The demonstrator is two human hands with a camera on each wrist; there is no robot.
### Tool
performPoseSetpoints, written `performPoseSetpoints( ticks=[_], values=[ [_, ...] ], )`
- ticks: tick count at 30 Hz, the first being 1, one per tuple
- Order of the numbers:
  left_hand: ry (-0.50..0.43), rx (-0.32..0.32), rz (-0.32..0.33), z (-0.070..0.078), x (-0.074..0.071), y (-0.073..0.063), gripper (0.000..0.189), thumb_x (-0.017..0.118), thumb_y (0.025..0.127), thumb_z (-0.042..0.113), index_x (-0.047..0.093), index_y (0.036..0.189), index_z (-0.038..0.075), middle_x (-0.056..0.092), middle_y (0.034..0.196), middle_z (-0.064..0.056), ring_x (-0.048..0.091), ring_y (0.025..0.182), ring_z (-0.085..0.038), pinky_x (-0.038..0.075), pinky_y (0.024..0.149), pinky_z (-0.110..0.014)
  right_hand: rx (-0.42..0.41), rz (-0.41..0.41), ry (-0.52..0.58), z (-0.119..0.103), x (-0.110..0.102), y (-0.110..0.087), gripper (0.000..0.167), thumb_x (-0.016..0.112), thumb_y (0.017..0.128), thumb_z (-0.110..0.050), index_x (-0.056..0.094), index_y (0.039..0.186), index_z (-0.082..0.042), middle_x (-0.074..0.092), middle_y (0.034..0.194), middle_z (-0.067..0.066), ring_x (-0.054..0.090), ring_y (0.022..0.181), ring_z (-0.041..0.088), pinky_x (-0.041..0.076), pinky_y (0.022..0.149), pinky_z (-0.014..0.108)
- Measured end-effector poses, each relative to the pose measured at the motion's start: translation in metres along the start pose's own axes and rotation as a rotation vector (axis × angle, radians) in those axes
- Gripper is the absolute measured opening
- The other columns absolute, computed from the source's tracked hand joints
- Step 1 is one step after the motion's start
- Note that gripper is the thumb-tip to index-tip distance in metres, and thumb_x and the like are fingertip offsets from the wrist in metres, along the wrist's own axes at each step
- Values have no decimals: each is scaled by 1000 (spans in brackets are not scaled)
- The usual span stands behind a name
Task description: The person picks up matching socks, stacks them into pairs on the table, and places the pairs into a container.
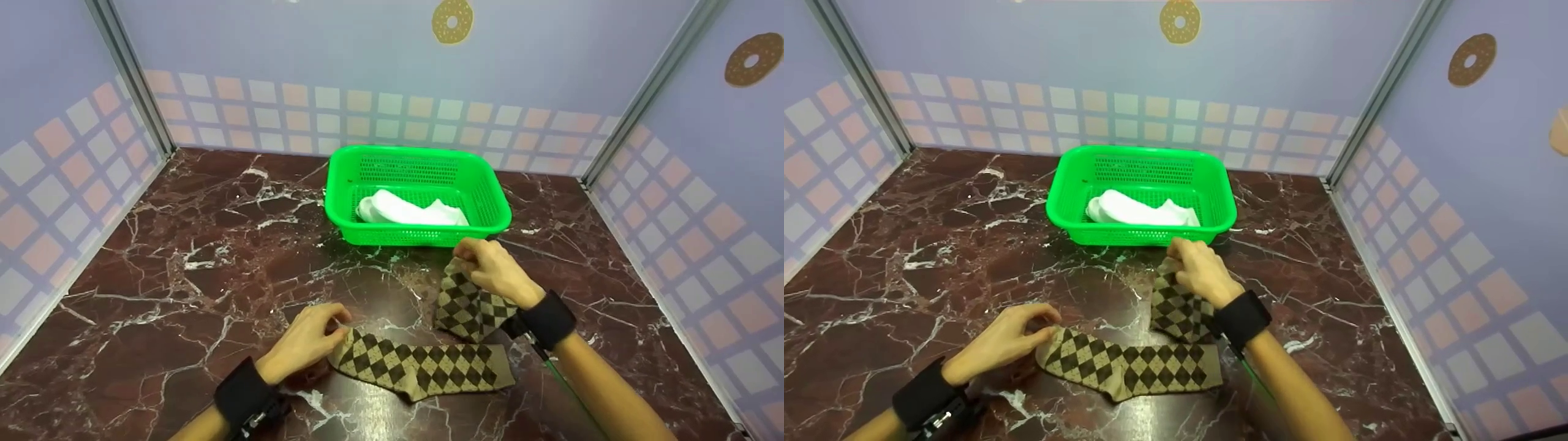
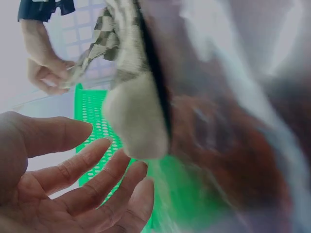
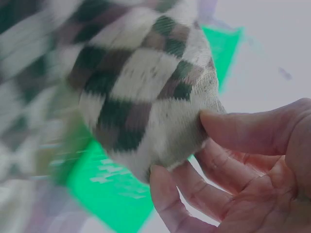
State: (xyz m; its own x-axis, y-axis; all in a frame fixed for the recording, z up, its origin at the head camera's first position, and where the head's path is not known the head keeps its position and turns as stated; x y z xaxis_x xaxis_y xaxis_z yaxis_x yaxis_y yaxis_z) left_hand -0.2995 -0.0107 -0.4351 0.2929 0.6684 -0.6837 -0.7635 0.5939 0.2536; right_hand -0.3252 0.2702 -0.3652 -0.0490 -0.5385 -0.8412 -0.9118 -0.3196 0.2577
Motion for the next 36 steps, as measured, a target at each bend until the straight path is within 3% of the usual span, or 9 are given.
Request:
performPoseSetpoints(
  ticks=[8, 12, 17, 21, 24, 27, 31, 34, 36],
  values=[
    [-98, 52, -9, 14, 6, 12, 14, 63, 85, -1, 64, 99, 1, 67, 93, -14, 63, 81, -26, 54, 73, -44, -189, 92, -49, -78, -30, -5, 23, 59, 85, 11, 70, 99, -4, 68, 90, 5, 58, 74, 15, 50, 69, 33],
    [-113, 69, 6, 18, 7, 16, 22, 65, 84, 0, 61, 106, 1, 66, 95, -15, 63, 81, -26, 54, 72, -42, -302, 205, -77, -103, -46, -10, 19, 64, 86, 9, 69, 101, -1, 68, 93, 7, 62, 79, 17, 52, 72, 33],
    [-186, 72, 7, 19, 6, 20, 32, 62, 84, -5, 55, 115, -3, 66, 96, -19, 64, 85, -30, 55, 74, -36, -456, 323, -87, -126, -63, -17, 20, 63, 87, 9, 66, 105, -1, 64, 94, 7, 54, 76, 16, 45, 67, 28],
    [-335, -15, -70, 12, 9, 24, 33, 53, 89, -9, 48, 122, -6, 67, 93, -22, 64, 78, -39, 52, 56, -27, -557, 385, -38, -144, -73, -21, 23, 60, 88, 12, 64, 107, -1, 62, 98, 9, 53, 79, 17, 39, 68, 27],
    [-457, -131, -112, 3, 12, 25, 31, 46, 94, -7, 44, 125, -8, 67, 89, -22, 64, 73, -43, 51, 47, -30, -617, 428, -1, -160, -79, -22, 23, 60, 88, 13, 64, 106, 0, 62, 99, 11, 56, 84, 21, 42, 72, 27],
    [-532, -233, -101, -3, 12, 27, 24, 43, 98, -2, 45, 122, -7, 66, 89, -22, 66, 76, -41, 54, 52, -35, -674, 465, 17, -176, -84, -22, 19, 60, 89, 9, 64, 106, 1, 63, 100, 12, 58, 89, 24, 45, 79, 29],
    [-637, -354, -111, -5, 14, 26, 21, 38, 104, 10, 44, 119, -4, 64, 90, -26, 67, 72, -35, 56, 56, -38, -742, 509, 16, -195, -87, -24, 13, 58, 93, 3, 63, 105, 2, 62, 98, 13, 58, 88, 26, 45, 79, 30],
    [-726, -395, -199, -1, 22, 25, 42, 34, 106, 25, 35, 133, -7, 63, 92, -31, 66, 64, -28, 56, 54, -37, -799, 538, 33, -207, -90, -27, 12, 57, 95, 1, 63, 105, 2, 62, 97, 14, 57, 86, 26, 44, 77, 30],
    [-825, -381, -287, 4, 28, 21, 54, 33, 106, 33, 25, 142, -7, 59, 102, -35, 65, 64, -25, 57, 56, -36, -847, 565, 57, -214, -92, -29, 12, 56, 95, 2, 63, 104, 3, 62, 96, 14, 57, 84, 27, 44, 76, 30]
  ],
)
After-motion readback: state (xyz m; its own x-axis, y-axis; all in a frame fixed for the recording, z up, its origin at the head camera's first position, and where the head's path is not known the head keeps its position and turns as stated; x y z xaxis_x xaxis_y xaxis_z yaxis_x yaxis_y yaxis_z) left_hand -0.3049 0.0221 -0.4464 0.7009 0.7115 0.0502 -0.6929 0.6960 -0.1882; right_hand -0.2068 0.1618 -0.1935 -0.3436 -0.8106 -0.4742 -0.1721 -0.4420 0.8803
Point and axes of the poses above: each hand's wrist, its own y-axis towards the middle knuckle, its own x-axis out of the palm, z = x × y, the point moved 7 cm from there along y, towards the middle knuckle
